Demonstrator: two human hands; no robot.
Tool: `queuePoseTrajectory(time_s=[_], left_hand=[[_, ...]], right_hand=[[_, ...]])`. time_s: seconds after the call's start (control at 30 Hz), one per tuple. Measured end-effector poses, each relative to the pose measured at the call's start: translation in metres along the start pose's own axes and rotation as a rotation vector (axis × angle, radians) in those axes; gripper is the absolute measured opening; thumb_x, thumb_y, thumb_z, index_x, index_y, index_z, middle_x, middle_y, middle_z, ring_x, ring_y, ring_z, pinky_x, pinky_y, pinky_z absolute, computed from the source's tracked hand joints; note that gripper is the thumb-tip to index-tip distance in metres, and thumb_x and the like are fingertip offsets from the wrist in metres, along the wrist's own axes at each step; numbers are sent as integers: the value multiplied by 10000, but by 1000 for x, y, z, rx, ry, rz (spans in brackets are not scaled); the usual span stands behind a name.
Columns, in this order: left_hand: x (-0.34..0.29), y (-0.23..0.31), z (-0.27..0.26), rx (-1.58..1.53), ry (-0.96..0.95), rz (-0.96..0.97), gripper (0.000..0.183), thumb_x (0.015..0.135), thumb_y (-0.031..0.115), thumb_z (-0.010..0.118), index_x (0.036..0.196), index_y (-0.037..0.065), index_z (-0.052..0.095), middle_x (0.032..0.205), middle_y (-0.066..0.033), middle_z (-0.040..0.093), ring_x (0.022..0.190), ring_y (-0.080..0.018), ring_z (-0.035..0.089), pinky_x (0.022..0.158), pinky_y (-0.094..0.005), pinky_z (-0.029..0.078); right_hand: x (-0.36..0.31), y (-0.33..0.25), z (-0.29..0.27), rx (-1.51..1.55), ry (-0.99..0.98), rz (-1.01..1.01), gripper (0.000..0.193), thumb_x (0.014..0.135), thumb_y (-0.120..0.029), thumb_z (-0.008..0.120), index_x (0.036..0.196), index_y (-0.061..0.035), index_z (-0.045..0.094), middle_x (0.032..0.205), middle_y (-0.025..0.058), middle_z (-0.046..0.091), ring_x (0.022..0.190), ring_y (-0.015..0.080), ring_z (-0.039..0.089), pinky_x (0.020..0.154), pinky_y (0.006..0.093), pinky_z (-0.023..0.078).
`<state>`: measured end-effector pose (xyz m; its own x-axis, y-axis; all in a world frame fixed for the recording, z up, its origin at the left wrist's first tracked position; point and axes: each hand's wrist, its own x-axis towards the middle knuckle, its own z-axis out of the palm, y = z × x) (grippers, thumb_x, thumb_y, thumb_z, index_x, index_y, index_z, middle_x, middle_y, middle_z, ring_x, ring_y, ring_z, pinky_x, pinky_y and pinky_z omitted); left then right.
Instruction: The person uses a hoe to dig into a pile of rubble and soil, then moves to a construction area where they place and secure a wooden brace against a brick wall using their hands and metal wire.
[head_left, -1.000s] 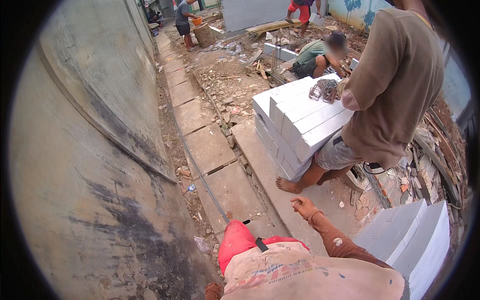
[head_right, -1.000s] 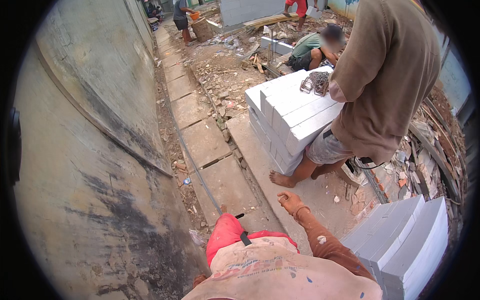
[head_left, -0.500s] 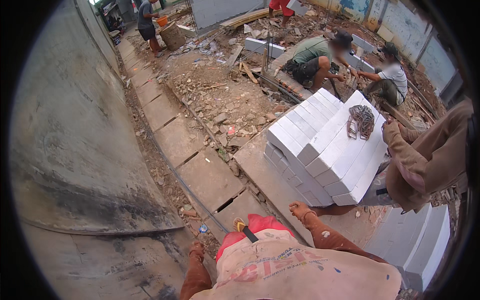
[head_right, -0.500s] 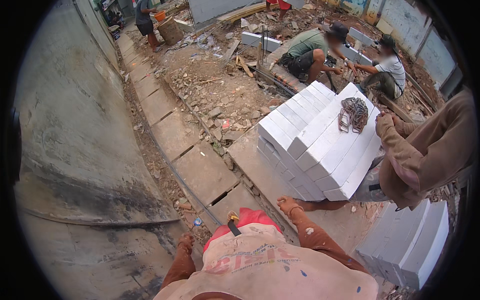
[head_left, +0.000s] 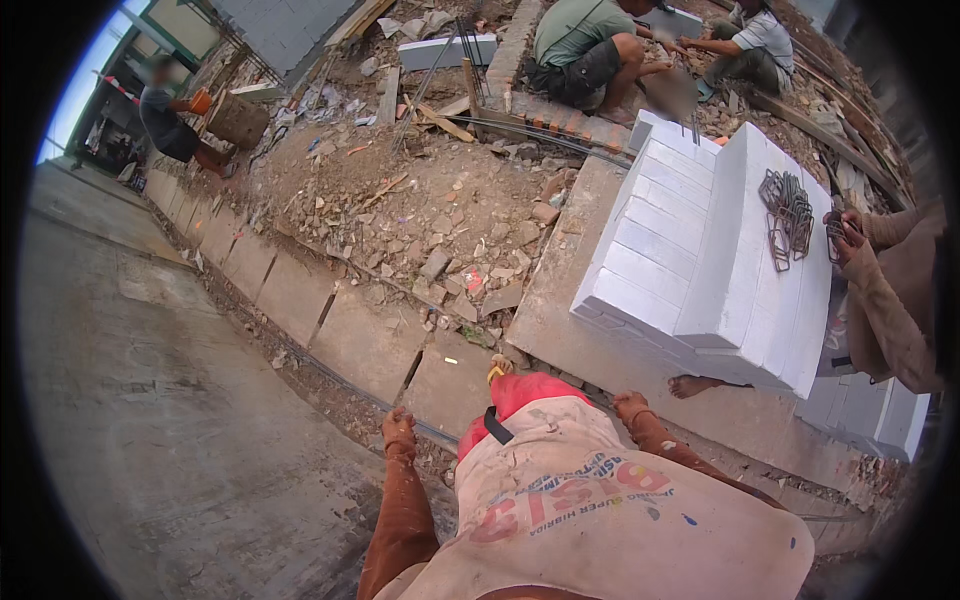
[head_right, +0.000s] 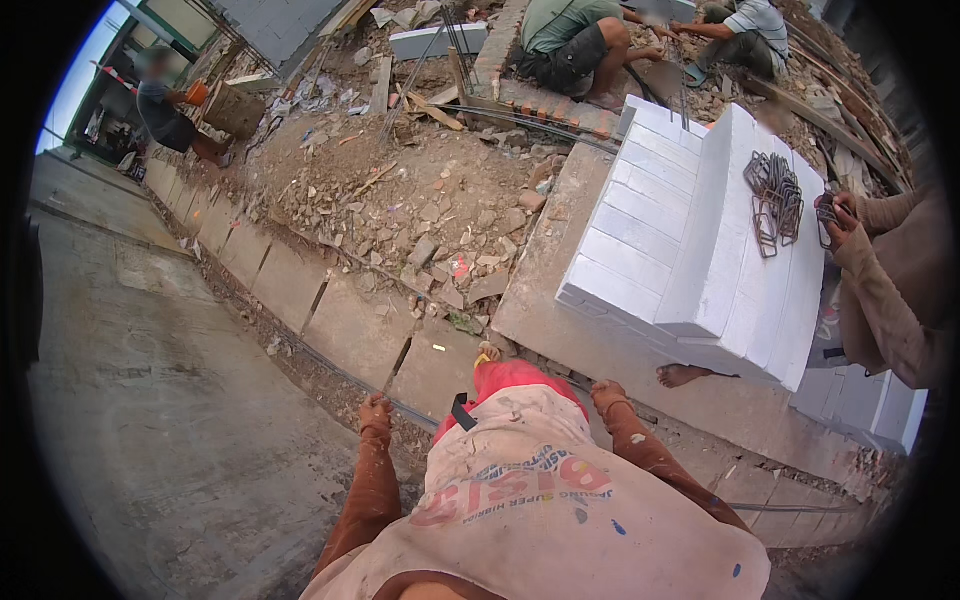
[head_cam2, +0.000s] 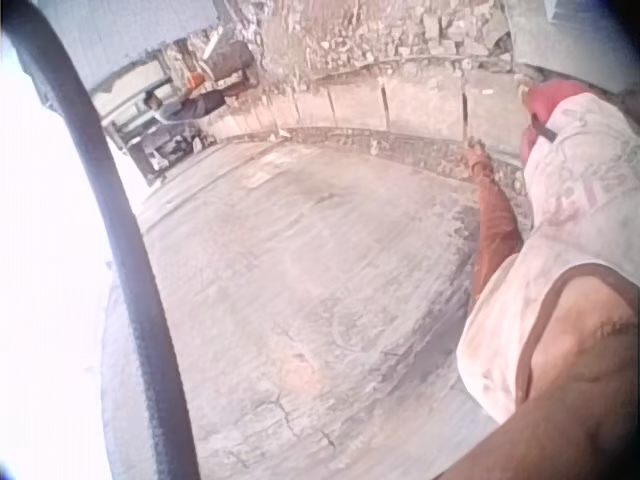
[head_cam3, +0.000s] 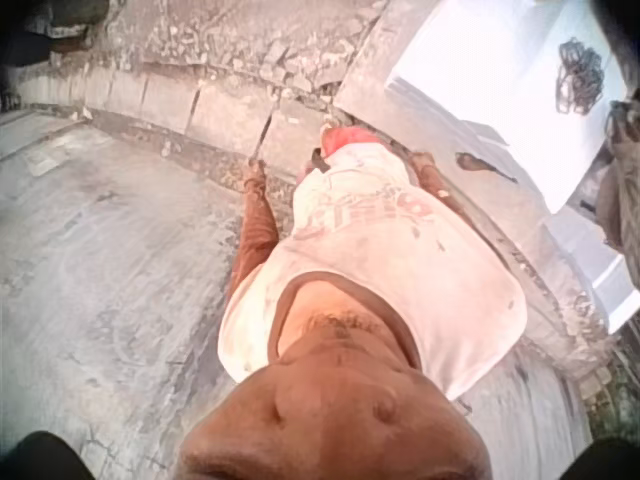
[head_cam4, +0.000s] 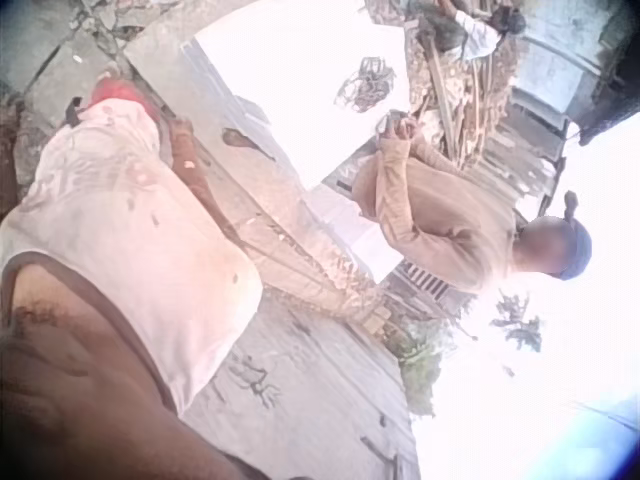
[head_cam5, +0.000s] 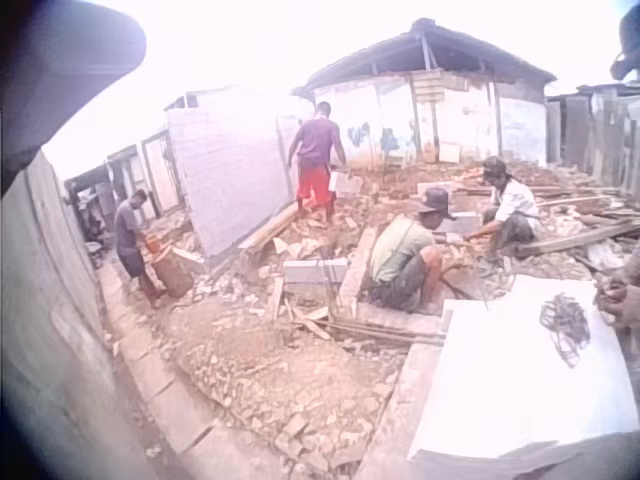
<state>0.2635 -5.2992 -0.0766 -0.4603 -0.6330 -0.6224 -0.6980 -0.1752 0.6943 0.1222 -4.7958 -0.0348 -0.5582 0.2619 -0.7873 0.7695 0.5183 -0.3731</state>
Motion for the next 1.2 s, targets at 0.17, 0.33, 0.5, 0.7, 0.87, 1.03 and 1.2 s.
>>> queuePoseTrajectory(time_s=[0.17, 0.33, 0.5, 0.7, 0.87, 1.03, 1.2], left_hand=[[147, 20, -23, 165, 66, -55, 381, 707, 41, 576, 1085, 4, 543, 742, -99, 611, 700, -229, 614, 578, -330, 483], [272, 165, 67, 411, -145, -9, 375, 695, 64, 568, 1064, 0, 549, 718, -110, 606, 628, -241, 582, 593, -332, 489], [389, 464, 265, 454, -295, 55, 326, 746, 119, 517, 1059, 32, 541, 650, -64, 542, 514, -182, 531, 440, -329, 453], [660, 638, 628, 813, -530, 397, 244, 750, 138, 558, 977, 60, 600, 733, -83, 610, 604, -176, 567, 568, -304, 463], [877, 733, 902, 808, -492, 678, 247, 748, 115, 552, 986, 79, 604, 747, -113, 625, 645, -206, 596, 597, -324, 473], [987, 831, 1084, 705, -347, 687, 353, 742, 146, 611, 1080, 65, 552, 990, -165, 581, 935, -289, 560, 807, -365, 441], [1009, 872, 1192, 687, -149, 676, 537, 738, 150, 629, 1234, 86, 432, 1142, -209, 516, 1093, -315, 487, 923, -395, 391]], right_hand=[[8, -288, -10, 123, 250, -691, 250, 750, -115, 613, 994, -60, 604, 937, 95, 633, 887, 204, 605, 769, 313, 483], [117, -431, -105, 125, 680, -634, 333, 730, -91, 628, 1058, -87, 572, 1069, 106, 583, 1024, 258, 537, 880, 354, 433], [273, -543, -151, -46, 975, -396, 552, 724, -164, 661, 1224, -119, 432, 1251, 153, 425, 1188, 330, 356, 987, 431, 315], [477, -618, -159, -325, 1180, -38, 574, 873, -423, 440, 1317, -74, 336, 1346, 215, 292, 1255, 362, 264, 1022, 460, 231], [576, -679, -155, -446, 1202, 86, 646, 872, -505, 403, 1299, -27, 327, 1333, 230, 312, 1239, 373, 298, 1009, 479, 245], [633, -682, -149, -495, 1216, 91, 722, 877, -537, 379, 1308, 35, 288, 1333, 224, 320, 1247, 362, 300, 1033, 462, 233], [660, -693, -154, -493, 1243, 121, 728, 886, -533, 359, 1321, 42, 261, 1351, 223, 298, 1262, 361, 278, 1047, 461, 210]])
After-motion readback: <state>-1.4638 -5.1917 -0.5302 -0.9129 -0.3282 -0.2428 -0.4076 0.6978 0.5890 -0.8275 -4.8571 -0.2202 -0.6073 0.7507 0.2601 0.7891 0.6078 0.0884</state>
